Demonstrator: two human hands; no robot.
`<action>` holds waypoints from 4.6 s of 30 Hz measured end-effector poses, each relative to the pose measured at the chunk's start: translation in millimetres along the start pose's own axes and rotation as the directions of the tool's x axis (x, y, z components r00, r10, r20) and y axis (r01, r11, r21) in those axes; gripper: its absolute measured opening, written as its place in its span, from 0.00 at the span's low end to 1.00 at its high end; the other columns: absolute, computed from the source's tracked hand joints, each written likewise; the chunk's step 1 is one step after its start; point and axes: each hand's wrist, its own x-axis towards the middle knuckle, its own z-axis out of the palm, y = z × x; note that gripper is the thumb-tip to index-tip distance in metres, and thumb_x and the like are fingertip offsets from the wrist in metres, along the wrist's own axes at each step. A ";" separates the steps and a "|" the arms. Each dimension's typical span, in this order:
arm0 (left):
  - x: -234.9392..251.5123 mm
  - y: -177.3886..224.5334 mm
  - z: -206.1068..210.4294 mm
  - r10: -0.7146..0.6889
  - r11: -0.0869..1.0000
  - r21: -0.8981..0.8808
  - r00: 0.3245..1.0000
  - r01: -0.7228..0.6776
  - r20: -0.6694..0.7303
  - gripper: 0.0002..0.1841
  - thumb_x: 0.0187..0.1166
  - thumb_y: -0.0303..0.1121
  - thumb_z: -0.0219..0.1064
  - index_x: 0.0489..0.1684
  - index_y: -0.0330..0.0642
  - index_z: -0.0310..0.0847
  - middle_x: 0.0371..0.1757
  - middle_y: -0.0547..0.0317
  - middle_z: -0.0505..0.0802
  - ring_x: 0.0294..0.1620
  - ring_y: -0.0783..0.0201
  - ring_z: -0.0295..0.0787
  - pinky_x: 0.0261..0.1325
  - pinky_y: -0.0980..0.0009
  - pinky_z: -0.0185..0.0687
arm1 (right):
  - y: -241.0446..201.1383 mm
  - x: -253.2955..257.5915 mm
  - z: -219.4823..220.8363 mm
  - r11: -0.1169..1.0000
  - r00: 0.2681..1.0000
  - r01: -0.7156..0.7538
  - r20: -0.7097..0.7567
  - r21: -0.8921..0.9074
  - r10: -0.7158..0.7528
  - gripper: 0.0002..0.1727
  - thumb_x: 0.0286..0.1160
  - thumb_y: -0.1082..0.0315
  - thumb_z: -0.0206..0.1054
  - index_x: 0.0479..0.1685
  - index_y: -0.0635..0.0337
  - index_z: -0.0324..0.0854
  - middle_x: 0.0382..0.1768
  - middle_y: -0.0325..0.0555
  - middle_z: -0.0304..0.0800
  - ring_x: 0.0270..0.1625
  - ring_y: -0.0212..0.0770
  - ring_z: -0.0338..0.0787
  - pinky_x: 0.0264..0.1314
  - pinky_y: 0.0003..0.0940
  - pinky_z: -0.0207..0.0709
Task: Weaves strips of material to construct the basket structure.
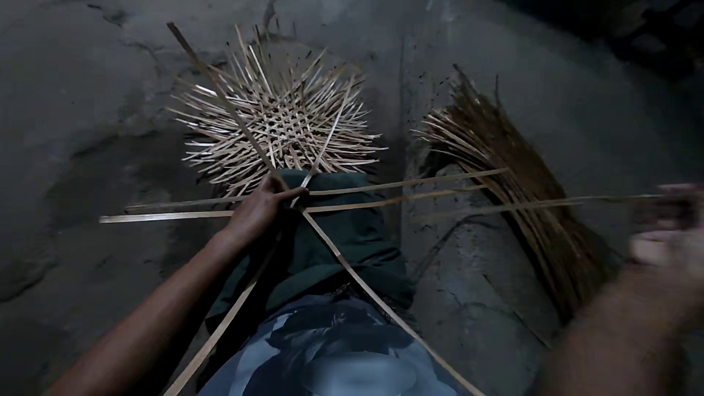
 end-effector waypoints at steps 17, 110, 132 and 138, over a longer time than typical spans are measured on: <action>-2.5 -3.8 -1.7 -0.021 0.999 -0.030 1.000 0.021 0.006 0.25 0.79 0.39 0.73 0.74 0.78 0.81 0.68 0.43 0.80 0.52 0.47 0.88 0.43 0.46 0.89 | 81.6 -213.7 232.3 0.765 0.840 -0.532 0.335 0.362 0.426 0.25 0.91 0.75 0.53 0.83 0.55 0.54 0.57 0.57 0.85 0.46 0.49 0.94 0.46 0.42 0.91; 2.5 10.3 -14.1 -0.094 0.983 0.169 0.989 0.074 0.114 0.28 0.80 0.34 0.69 0.74 0.84 0.79 0.72 0.48 0.81 0.64 0.41 0.84 0.50 0.38 0.86 | 85.7 -312.6 281.3 0.749 0.272 -0.580 0.792 -0.319 0.547 0.51 0.83 0.75 0.64 0.98 0.50 0.30 0.58 0.59 0.88 0.47 0.45 0.96 0.50 0.39 0.94; 0.9 19.3 -11.8 -0.024 0.999 0.046 0.991 0.018 0.132 0.37 0.65 0.42 0.85 0.80 0.66 0.77 0.73 0.39 0.76 0.50 0.45 0.88 0.46 0.44 0.89 | 77.7 -301.1 275.9 0.700 0.113 -0.577 0.807 -0.421 0.579 0.47 0.90 0.70 0.58 0.98 0.42 0.24 0.53 0.63 0.90 0.40 0.49 0.98 0.44 0.42 0.95; 4.8 13.3 -2.6 0.065 0.996 0.058 0.994 -0.071 0.088 0.37 0.63 0.43 0.86 0.79 0.63 0.79 0.67 0.30 0.79 0.53 0.33 0.85 0.44 0.34 0.83 | 63.9 -197.0 246.6 0.737 -0.115 -0.429 0.841 -0.522 0.528 0.29 0.95 0.62 0.53 0.91 0.62 0.57 0.41 0.60 0.93 0.34 0.44 0.95 0.40 0.37 0.91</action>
